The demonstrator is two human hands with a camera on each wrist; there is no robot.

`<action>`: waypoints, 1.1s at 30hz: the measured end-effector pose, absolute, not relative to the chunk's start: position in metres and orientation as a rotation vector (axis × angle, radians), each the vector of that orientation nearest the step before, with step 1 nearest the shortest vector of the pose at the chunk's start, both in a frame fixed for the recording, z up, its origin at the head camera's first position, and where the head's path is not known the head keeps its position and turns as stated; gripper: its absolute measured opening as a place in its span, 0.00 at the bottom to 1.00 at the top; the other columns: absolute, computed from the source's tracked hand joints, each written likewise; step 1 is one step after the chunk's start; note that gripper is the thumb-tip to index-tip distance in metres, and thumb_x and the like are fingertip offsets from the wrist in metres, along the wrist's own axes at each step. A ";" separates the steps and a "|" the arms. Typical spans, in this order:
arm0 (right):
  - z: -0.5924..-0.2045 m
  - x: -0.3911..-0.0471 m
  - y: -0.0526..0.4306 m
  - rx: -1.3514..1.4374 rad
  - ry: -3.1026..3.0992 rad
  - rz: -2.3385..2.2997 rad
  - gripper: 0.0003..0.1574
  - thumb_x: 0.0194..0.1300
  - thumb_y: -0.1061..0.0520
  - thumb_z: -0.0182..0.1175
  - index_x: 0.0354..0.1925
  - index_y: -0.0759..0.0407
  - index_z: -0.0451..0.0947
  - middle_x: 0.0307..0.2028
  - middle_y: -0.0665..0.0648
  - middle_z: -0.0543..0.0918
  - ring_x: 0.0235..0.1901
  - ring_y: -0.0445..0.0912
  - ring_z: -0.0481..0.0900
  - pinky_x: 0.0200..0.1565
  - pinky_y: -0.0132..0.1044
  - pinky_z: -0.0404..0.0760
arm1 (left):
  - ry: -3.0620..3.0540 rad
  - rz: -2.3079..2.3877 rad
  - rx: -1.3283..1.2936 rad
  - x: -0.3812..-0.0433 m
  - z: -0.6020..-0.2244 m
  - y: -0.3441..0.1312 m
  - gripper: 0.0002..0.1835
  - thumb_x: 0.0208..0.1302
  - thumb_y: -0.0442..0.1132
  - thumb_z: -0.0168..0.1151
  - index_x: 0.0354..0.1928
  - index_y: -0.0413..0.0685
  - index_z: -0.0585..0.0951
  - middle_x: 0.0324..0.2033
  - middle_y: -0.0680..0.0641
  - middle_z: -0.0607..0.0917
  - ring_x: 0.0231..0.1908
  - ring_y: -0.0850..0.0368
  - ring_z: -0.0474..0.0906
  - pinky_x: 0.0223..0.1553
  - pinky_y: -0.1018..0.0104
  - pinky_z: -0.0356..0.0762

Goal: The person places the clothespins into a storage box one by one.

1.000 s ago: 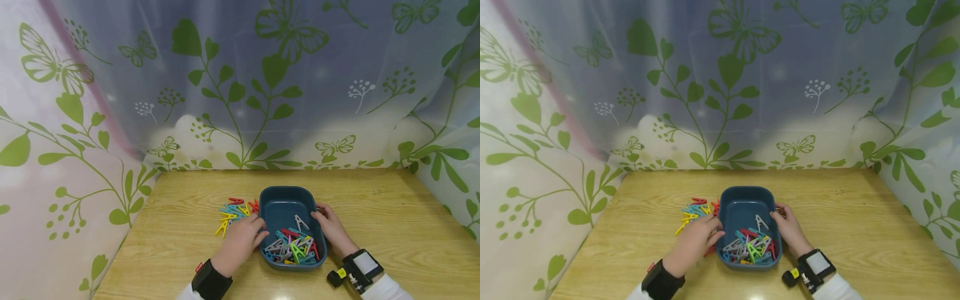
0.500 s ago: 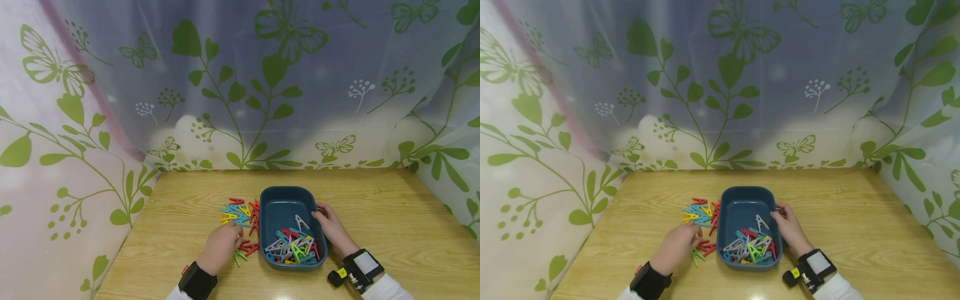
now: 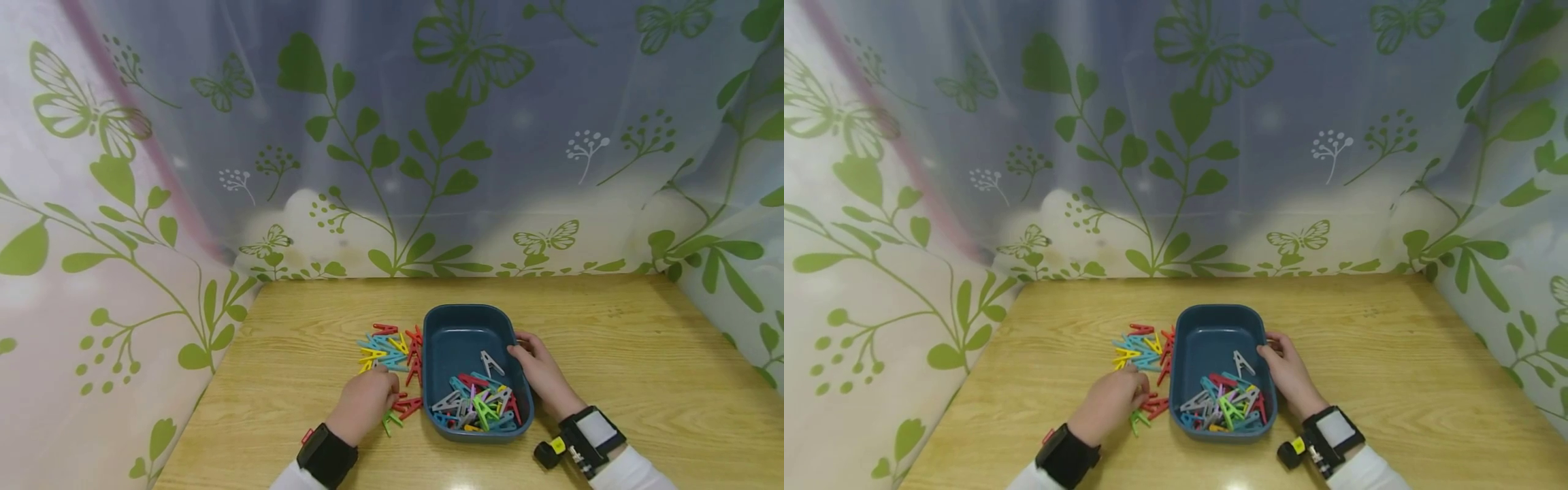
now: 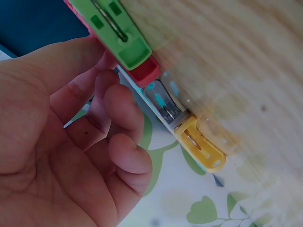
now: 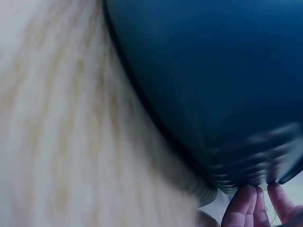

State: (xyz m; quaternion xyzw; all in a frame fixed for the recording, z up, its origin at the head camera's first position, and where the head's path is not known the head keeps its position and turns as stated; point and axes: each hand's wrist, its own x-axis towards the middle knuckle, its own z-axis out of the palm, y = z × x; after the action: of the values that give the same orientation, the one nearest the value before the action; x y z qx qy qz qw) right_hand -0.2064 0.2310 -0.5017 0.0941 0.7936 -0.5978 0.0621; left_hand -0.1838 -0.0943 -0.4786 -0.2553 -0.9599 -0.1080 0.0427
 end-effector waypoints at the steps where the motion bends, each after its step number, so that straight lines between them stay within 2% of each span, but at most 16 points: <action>1: -0.502 -0.206 0.231 0.285 2.400 -1.807 0.37 0.80 0.49 0.48 0.77 0.64 0.53 0.71 0.70 0.63 0.66 0.62 0.67 0.65 0.55 0.68 | -2.938 -0.331 -0.780 -0.184 -0.479 -0.094 0.04 0.60 0.35 0.73 0.30 0.52 0.86 0.27 0.55 0.78 0.27 0.64 0.76 0.25 0.70 0.71; 12: -0.501 -0.207 0.231 0.292 2.396 -1.809 0.37 0.80 0.48 0.48 0.77 0.64 0.53 0.72 0.70 0.62 0.67 0.62 0.66 0.67 0.57 0.66 | -2.908 -0.301 -0.747 -0.190 -0.473 -0.094 0.07 0.63 0.35 0.71 0.28 0.51 0.85 0.26 0.55 0.79 0.25 0.63 0.74 0.26 0.70 0.70; 18: -0.502 -0.207 0.230 0.300 2.404 -1.797 0.37 0.80 0.48 0.48 0.77 0.63 0.53 0.72 0.70 0.62 0.67 0.63 0.66 0.67 0.58 0.66 | -2.800 -0.304 -0.718 -0.189 -0.456 -0.089 0.05 0.65 0.37 0.72 0.31 0.51 0.85 0.29 0.54 0.81 0.29 0.61 0.80 0.29 0.69 0.76; 26: -0.502 -0.207 0.230 0.297 2.416 -1.796 0.36 0.80 0.48 0.48 0.76 0.63 0.54 0.71 0.70 0.64 0.66 0.62 0.68 0.65 0.56 0.68 | -2.776 -0.302 -0.818 -0.182 -0.435 -0.065 0.04 0.68 0.41 0.70 0.35 0.52 0.85 0.31 0.53 0.82 0.30 0.60 0.79 0.30 0.70 0.76; 33: -0.500 -0.205 0.230 0.291 2.413 -1.792 0.36 0.80 0.48 0.48 0.77 0.64 0.54 0.71 0.70 0.63 0.66 0.62 0.68 0.65 0.55 0.68 | -2.734 -0.227 -0.973 -0.171 -0.428 -0.039 0.03 0.69 0.43 0.69 0.37 0.55 0.85 0.30 0.56 0.79 0.28 0.65 0.75 0.31 0.74 0.74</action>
State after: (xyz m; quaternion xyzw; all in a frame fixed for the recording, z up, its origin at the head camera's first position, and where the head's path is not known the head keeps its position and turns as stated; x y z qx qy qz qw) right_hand -0.2053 0.2295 -0.4998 0.0961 0.7975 -0.5924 0.0611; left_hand -0.1711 -0.0389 -0.4281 -0.3320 -0.9330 -0.0775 0.1152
